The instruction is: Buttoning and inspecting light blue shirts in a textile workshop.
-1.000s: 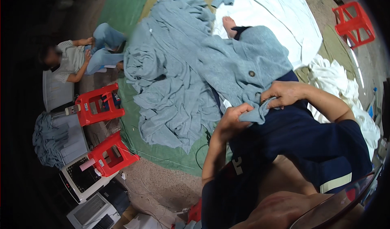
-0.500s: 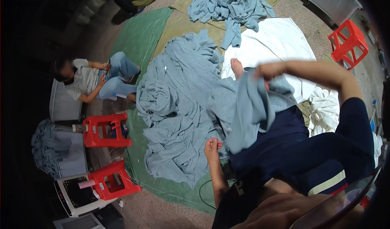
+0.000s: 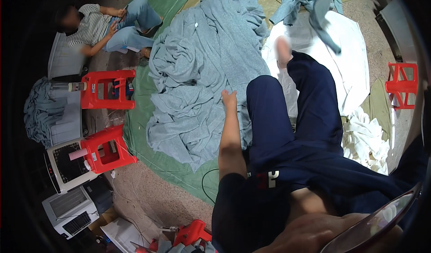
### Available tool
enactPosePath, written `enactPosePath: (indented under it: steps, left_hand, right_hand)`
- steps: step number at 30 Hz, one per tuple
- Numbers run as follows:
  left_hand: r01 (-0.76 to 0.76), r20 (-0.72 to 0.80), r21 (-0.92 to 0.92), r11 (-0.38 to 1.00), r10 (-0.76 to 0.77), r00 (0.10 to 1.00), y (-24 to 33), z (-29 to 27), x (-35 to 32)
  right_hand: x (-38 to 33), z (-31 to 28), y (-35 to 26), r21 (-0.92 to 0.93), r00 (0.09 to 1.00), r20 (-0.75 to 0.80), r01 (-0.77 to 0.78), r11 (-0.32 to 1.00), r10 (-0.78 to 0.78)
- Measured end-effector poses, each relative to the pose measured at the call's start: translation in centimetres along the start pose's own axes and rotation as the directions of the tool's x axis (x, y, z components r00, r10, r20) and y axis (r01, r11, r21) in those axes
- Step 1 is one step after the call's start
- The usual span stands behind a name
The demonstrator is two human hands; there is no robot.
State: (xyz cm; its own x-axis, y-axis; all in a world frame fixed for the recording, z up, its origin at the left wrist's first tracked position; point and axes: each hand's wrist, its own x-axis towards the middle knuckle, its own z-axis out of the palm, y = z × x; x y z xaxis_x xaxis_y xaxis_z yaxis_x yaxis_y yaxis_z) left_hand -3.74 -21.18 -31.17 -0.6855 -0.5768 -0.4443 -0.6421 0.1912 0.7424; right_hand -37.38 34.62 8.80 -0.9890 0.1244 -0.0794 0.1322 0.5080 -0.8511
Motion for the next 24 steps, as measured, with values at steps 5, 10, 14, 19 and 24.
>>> enactPosePath:
  steps: [5,10,14,19,24]
  left_hand:
    - [0.126,0.174,-0.135,0.983,-0.102,0.979,6.0,10.8,1.3]
    - [0.051,0.432,-0.390,0.919,0.134,0.892,9.0,10.8,-0.7]
    - [-0.487,0.390,-0.262,0.833,0.553,0.736,18.8,4.4,-9.9]
    - [-0.762,0.575,-0.214,0.611,0.710,0.407,24.8,-2.4,-20.5]
    - [-0.834,0.756,-0.333,0.441,0.653,0.044,24.0,-6.0,-28.3]
  right_hand:
    - [-20.2,-0.3,-8.1,-0.210,0.990,0.137,0.049,0.976,-0.020]
    - [-22.9,5.3,2.3,-0.064,0.905,0.420,-0.040,0.997,0.063]
    - [-27.9,12.7,3.0,0.203,0.833,0.519,-0.339,0.919,0.192]
    - [-28.2,21.2,2.2,0.191,0.930,0.366,-0.124,0.974,0.047]
    - [-28.3,24.6,-0.4,0.079,0.954,0.296,0.033,0.996,-0.056]
